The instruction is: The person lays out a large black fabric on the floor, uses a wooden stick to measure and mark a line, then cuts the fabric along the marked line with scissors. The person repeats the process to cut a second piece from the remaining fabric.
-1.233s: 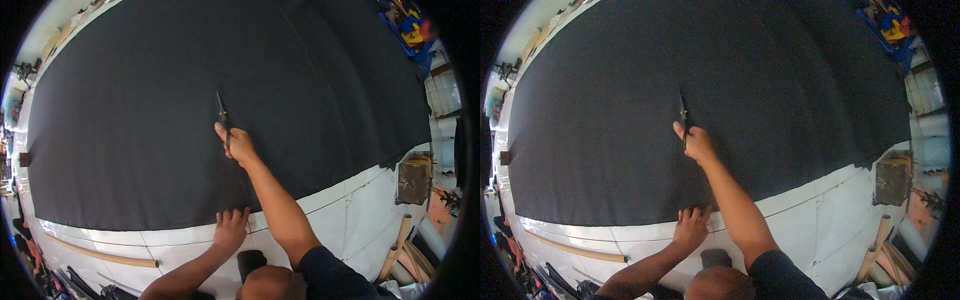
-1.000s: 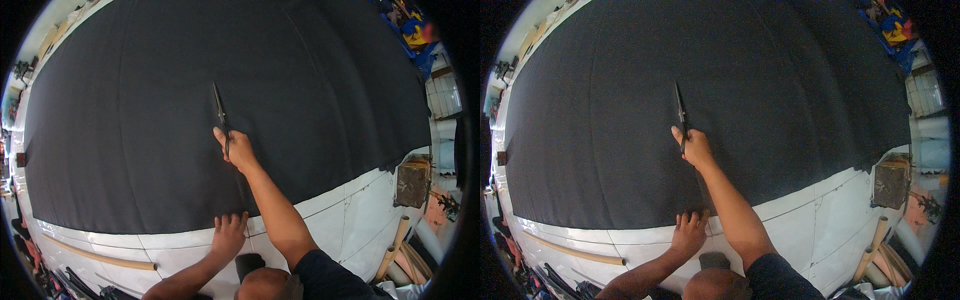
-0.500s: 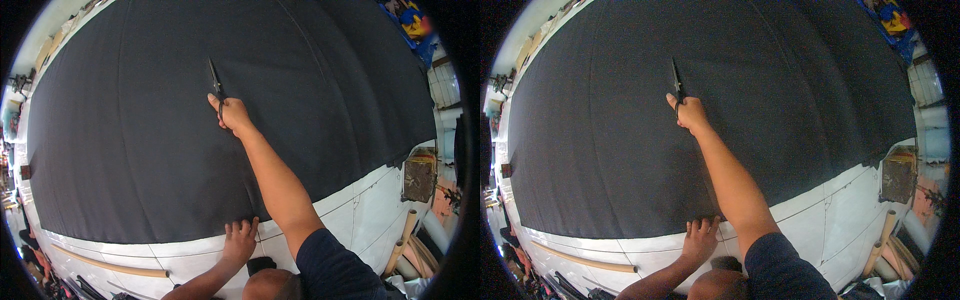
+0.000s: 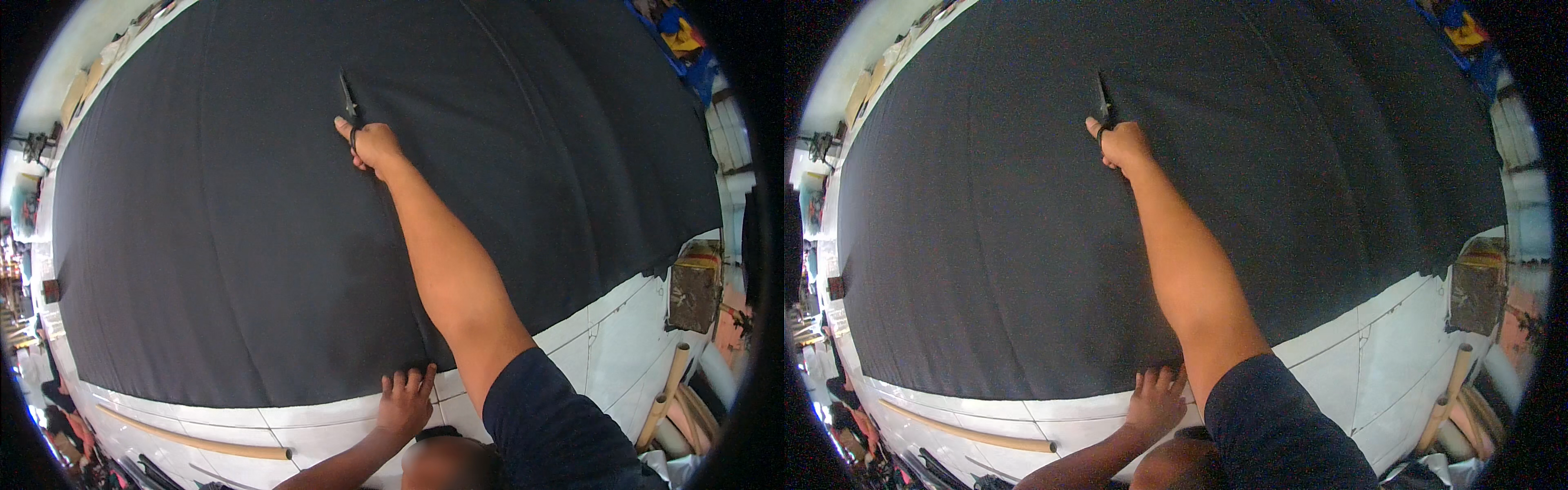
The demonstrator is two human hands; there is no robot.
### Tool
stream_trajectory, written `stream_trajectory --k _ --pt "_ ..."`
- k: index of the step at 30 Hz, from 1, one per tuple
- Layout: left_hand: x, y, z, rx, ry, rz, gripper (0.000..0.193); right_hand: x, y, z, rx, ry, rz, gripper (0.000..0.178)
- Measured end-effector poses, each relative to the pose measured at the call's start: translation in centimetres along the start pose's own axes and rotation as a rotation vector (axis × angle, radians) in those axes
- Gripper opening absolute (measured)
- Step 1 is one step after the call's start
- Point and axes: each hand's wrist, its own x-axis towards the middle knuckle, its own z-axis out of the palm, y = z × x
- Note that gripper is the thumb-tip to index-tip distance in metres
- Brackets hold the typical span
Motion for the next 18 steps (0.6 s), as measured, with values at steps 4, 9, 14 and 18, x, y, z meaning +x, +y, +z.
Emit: stream_trajectory --k 4,9,14,18 --pt "6.5 -2.7 -8.5 -0.265 0.182 -0.173 0.071 0.1 0.5 -0.6 0.014 0.006 0.019 0.054" --pt "21.5 -12.2 -15.4 0.082 0.874 -0.182 0.08 1.1 0.9 0.4 -0.016 0.007 -0.056 0.056" --pt "23.8 -13.8 -14.9 0.03 0.78 -0.227 0.08 -0.1 -0.3 0.3 0.034 0.012 0.01 0.056" --pt "24.5 -13.0 -15.3 0.033 0.74 -0.221 0.074 0.3 0.0 -0.6 0.165 0.008 0.045 0.052"
